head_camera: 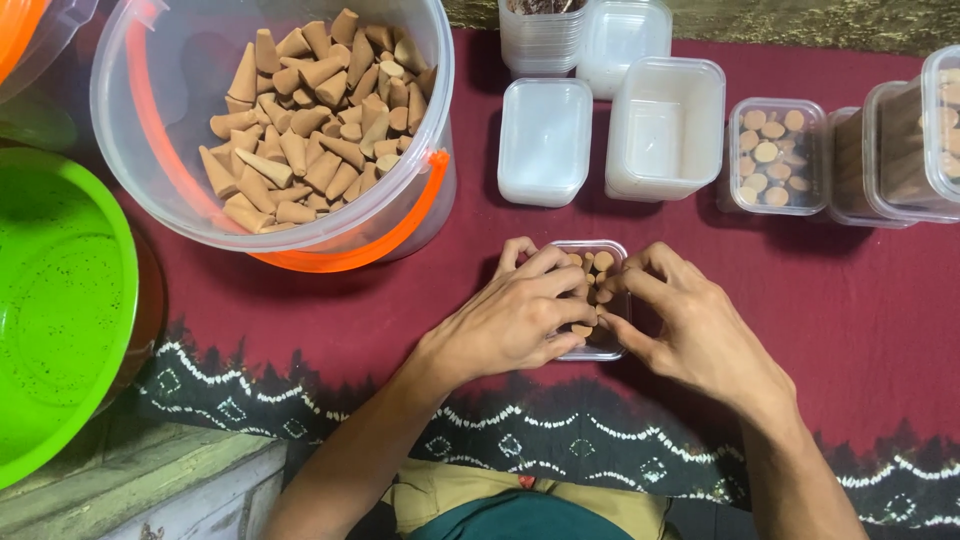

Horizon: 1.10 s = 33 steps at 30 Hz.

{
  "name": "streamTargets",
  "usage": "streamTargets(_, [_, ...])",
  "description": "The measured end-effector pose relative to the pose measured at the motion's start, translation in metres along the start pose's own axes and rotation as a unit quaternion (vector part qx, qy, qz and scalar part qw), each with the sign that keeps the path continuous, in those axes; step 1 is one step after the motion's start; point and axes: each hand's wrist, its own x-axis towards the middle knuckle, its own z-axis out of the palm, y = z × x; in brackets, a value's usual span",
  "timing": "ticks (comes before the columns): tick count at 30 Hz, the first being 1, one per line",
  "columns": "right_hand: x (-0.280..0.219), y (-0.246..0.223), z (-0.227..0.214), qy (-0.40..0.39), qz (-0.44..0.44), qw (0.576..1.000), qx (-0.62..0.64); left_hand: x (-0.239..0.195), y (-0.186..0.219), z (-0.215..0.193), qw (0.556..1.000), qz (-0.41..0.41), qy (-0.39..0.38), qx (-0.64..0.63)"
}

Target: The person sorts small, cone-shaped clay objects from a large bucket into a small plastic container. They pick up handfuls of the cones, separate them, and place them into the container, repeating the process to fill it.

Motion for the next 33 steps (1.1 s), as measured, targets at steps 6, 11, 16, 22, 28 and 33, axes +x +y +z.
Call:
streamTargets(6, [0.000, -0.001, 0.000, -0.001, 0.002, 1.000, -0.006, -0.001, -0.003, 0.004, 1.000, -0.013, 0.001, -0.029])
streamTargets(11, [0.000, -0.002, -0.001, 0.000, -0.001, 1.000, 0.010, 0.001, -0.001, 0.004, 0.998, -0.021, 0.011, -0.053])
streamTargets(16, [-0.001, -0.002, 0.000, 0.002, -0.007, 1.000, 0.011, 0.000, -0.001, 0.002, 0.999, -0.025, 0.009, -0.031])
streamTargets(22, [0.001, -0.004, -0.002, 0.000, 0.000, 1.000, 0.020, 0.001, 0.000, 0.000, 1.000, -0.019, -0.007, -0.021])
streamTargets(28, [0.001, 0.000, 0.004, 0.020, 0.007, 1.000, -0.020, 0.000, -0.004, 0.009, 0.998, -0.030, -0.002, -0.047])
streamTargets(33, [0.000, 0.000, 0.005, 0.017, 0.003, 1.000, -0.020, 0.002, 0.000, 0.001, 0.998, -0.040, -0.016, -0.051])
